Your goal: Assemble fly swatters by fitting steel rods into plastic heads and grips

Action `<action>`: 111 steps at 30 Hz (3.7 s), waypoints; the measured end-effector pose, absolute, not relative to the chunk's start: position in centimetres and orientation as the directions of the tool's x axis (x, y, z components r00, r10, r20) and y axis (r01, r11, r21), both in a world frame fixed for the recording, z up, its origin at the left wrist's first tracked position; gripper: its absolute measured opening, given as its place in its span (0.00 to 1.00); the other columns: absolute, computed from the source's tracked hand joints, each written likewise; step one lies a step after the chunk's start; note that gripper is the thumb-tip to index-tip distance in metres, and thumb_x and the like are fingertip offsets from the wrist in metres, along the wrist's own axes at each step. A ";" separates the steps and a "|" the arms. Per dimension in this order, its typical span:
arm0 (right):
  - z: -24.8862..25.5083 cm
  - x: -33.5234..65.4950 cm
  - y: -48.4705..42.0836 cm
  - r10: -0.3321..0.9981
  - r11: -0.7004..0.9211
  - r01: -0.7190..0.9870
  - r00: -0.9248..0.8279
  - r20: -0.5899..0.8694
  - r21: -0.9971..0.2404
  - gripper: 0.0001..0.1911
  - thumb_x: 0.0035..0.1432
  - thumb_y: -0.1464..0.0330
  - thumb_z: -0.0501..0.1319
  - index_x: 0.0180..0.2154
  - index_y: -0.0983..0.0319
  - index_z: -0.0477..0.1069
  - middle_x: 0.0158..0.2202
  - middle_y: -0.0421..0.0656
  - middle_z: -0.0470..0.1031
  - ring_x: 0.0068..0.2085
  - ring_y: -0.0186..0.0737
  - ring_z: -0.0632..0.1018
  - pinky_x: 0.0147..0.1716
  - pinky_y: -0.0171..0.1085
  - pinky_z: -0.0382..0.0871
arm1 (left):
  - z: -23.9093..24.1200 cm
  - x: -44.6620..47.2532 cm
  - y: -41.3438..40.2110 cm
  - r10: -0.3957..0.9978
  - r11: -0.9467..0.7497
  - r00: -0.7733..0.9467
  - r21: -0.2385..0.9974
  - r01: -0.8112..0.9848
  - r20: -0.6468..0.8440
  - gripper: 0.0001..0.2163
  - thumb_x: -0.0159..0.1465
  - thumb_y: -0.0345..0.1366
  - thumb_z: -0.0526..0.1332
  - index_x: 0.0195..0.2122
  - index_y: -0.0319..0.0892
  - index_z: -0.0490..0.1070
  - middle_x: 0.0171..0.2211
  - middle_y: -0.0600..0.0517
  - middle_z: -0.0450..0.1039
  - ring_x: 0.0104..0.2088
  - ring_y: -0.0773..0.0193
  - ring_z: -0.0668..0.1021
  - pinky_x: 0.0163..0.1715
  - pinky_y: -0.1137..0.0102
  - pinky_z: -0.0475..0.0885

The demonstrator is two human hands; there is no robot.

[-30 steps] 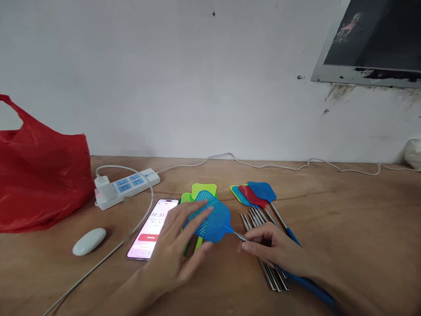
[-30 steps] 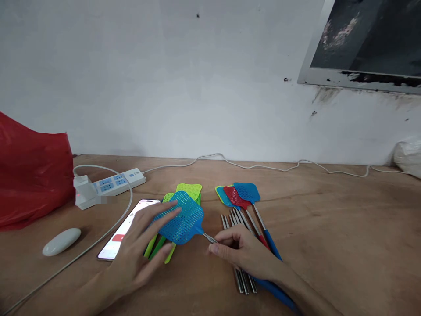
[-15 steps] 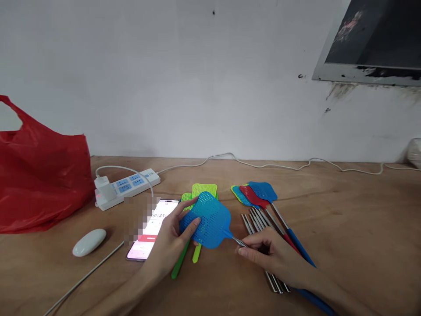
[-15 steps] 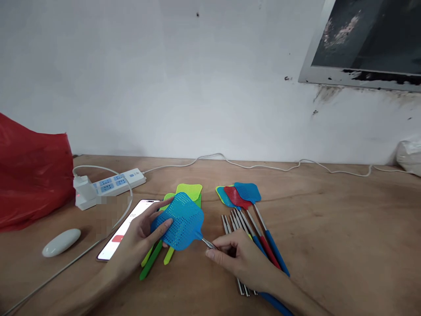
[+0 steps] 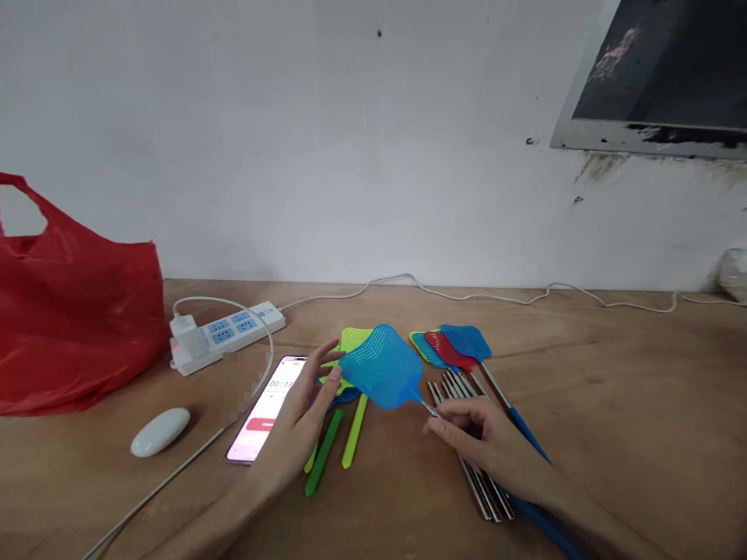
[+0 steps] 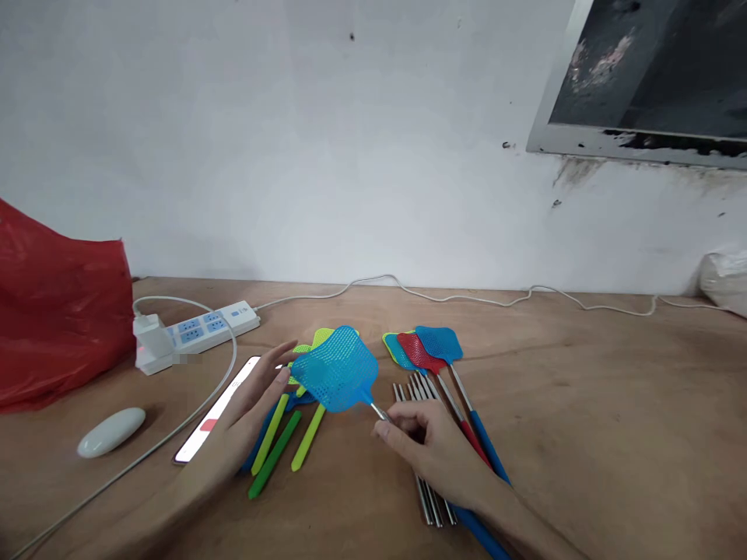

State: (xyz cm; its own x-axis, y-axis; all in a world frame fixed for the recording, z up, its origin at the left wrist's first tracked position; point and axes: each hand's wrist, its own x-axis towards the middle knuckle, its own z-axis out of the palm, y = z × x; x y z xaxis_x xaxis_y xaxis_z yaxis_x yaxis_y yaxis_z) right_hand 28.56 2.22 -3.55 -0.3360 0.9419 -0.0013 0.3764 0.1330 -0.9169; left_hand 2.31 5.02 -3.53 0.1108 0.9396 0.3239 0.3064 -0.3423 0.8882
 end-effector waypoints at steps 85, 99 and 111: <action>-5.3 29.7 4.0 0.995 0.001 0.220 -0.097 -0.021 -0.975 0.18 0.48 0.66 0.62 0.43 0.58 0.66 0.26 0.32 0.69 0.17 0.28 0.63 0.15 0.30 0.55 | -5.3 3.0 4.4 0.795 -0.583 0.500 0.200 0.788 0.344 0.06 0.66 0.35 0.60 0.32 0.42 0.68 0.47 0.42 0.71 0.49 0.45 0.73 0.47 0.50 0.70; -4.5 30.1 4.6 0.990 0.002 -0.459 0.128 -0.064 -0.888 0.18 0.45 0.56 0.76 0.32 0.62 0.80 0.30 0.43 0.81 0.31 0.36 0.79 0.29 0.30 0.76 | -4.7 2.9 3.3 0.812 -0.557 0.537 0.576 0.598 0.228 0.03 0.73 0.36 0.51 0.41 0.47 0.61 0.36 0.53 0.72 0.35 0.58 0.75 0.32 0.67 0.65; -4.9 29.4 3.6 0.995 0.053 -0.167 -0.078 0.066 -0.985 0.15 0.51 0.55 0.72 0.30 0.61 0.82 0.32 0.44 0.79 0.28 0.35 0.74 0.29 0.35 0.73 | -5.1 3.4 2.9 0.811 -0.551 0.529 0.625 0.553 0.248 0.05 0.73 0.37 0.48 0.39 0.47 0.60 0.30 0.56 0.68 0.28 0.62 0.71 0.28 0.70 0.63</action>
State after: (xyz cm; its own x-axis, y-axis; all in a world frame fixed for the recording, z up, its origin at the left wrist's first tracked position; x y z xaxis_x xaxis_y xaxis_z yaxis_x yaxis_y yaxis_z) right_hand 29.45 3.62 -4.85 -0.0777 0.9948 0.0665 -0.1667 0.0528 -0.9846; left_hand 3.40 2.94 -5.07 0.5291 0.8115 0.2481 0.5525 -0.5514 0.6250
